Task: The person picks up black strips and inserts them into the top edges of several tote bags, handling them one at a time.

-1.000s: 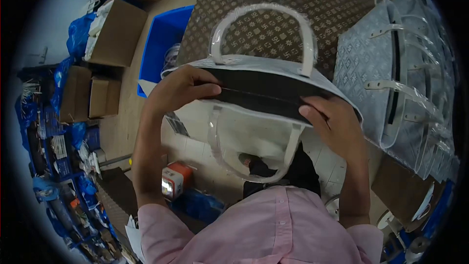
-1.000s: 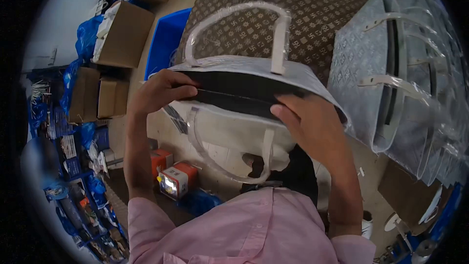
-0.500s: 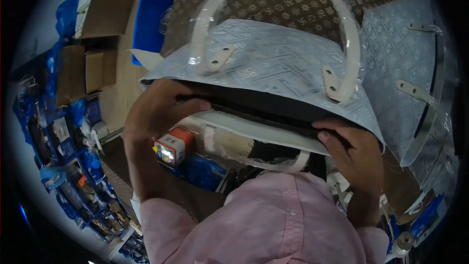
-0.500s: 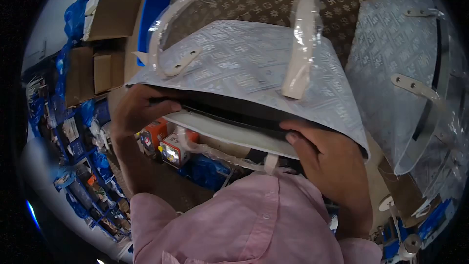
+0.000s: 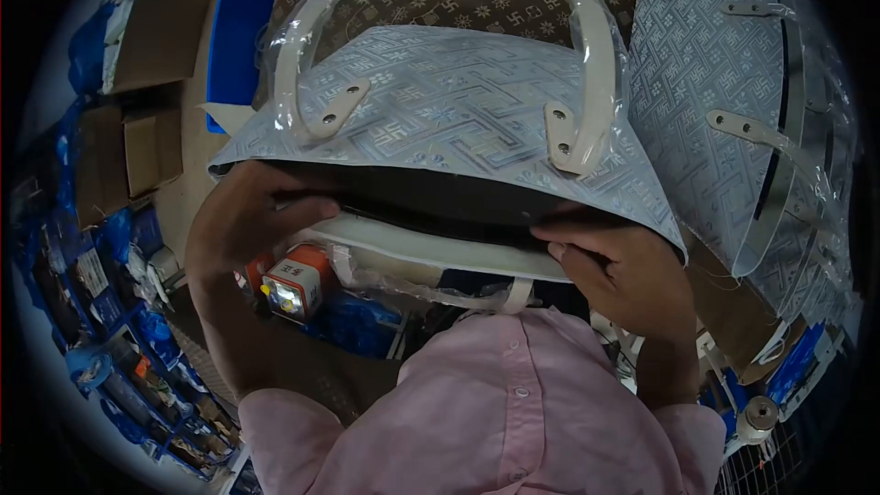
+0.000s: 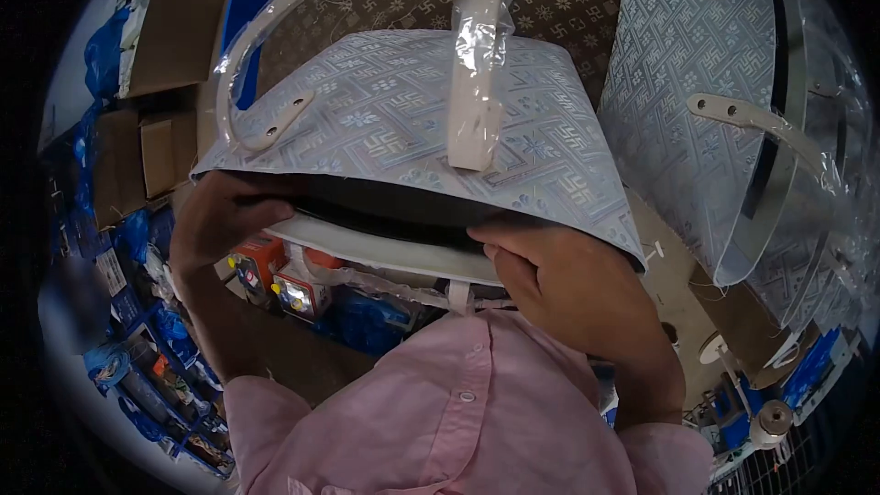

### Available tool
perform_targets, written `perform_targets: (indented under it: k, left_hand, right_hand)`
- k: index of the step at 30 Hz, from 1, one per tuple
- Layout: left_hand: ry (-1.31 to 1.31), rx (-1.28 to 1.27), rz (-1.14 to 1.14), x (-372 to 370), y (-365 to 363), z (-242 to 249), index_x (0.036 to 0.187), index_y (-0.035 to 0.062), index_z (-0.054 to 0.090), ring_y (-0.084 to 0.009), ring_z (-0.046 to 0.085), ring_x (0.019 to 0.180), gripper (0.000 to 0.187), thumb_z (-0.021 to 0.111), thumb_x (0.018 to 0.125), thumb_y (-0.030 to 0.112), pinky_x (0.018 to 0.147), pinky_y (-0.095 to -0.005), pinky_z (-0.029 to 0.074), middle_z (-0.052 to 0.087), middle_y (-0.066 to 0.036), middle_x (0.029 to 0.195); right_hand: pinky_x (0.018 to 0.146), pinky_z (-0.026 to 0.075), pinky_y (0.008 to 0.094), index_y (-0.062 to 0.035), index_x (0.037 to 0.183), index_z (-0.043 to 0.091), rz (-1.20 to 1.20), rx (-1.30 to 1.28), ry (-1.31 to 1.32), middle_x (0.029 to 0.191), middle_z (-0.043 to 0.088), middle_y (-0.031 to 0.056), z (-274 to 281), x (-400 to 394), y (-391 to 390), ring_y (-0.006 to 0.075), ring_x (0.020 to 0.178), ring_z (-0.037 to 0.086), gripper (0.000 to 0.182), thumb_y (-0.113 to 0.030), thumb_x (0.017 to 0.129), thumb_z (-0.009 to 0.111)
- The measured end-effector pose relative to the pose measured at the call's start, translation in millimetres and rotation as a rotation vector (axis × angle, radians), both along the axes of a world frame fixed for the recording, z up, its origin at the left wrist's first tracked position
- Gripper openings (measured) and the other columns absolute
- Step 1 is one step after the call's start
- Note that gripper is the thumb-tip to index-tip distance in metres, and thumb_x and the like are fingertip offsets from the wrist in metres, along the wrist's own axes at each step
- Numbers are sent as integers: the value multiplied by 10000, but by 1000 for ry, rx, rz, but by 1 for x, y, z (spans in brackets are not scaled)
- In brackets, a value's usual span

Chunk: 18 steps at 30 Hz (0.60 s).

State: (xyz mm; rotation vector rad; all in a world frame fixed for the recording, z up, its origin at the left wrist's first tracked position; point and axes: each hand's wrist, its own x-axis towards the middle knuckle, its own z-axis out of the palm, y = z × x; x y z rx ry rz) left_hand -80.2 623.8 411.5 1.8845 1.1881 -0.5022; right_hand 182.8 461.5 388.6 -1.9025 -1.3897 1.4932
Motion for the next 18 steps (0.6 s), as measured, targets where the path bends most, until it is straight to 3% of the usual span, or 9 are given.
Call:
perform_targets:
  k: [1, 5, 7, 11, 13, 14, 18]
  left_hand:
    - [-35, 3, -38, 0, 2, 1, 915, 51, 671, -156, 604, 630, 206, 633, 775, 197, 611, -276, 464, 659, -107, 804]
    - [-110, 46, -90, 4, 9, 6, 925, 53, 669, -158, 608, 656, 218, 630, 774, 206, 622, -285, 464, 656, -112, 809]
    - [-110, -21, -206, 3, 14, 5, 934, 48, 663, -176, 613, 690, 237, 624, 784, 228, 647, -285, 463, 652, -116, 790]
    - [-36, -118, -169, 5, 19, 16, 958, 37, 650, -202, 613, 749, 291, 615, 798, 277, 682, -287, 464, 649, -129, 817]
    - [-95, -96, -264, 2, 20, 21, 994, 37, 636, -217, 599, 826, 331, 611, 803, 306, 721, -297, 466, 636, -142, 911]
    - [-188, -61, -354, -2, 22, 21, 1046, 49, 612, -223, 587, 869, 355, 623, 795, 299, 743, -303, 463, 613, -143, 985]
    - [-491, 203, -583, -18, 9, 31, 1168, 75, 536, -249, 546, 979, 427, 636, 774, 204, 801, -320, 447, 541, -139, 1138]
  right_hand:
    - [709, 461, 349, -73, 1012, 613, 55, -2, 39, 886, 622, 123, 0, 2, 2, 292, 787, 601, 252, -164, 830, 464]
    - [631, 465, 268, -52, 953, 646, 113, 217, 29, 945, 613, 122, -9, 5, 6, 206, 709, 613, 202, -91, 784, 542]
    - [645, 466, 296, -20, 934, 630, 201, 229, 29, 908, 613, 120, -7, 9, 9, 250, 730, 608, 189, -75, 781, 535]
    - [715, 454, 356, -10, 945, 603, 290, 253, 23, 898, 607, 158, -1, 14, 13, 325, 817, 583, 228, -155, 836, 465]
    - [711, 453, 360, -13, 956, 602, 395, 202, 48, 897, 610, 158, 6, 17, 18, 328, 823, 581, 266, -219, 853, 468]
    - [709, 454, 368, -14, 949, 594, 431, 256, 60, 916, 609, 148, 1, 22, 16, 343, 812, 579, 309, -282, 861, 469]
    - [701, 460, 381, -26, 963, 573, 445, 617, -39, 934, 603, 142, 11, 22, 9, 357, 786, 578, 295, -287, 841, 509]
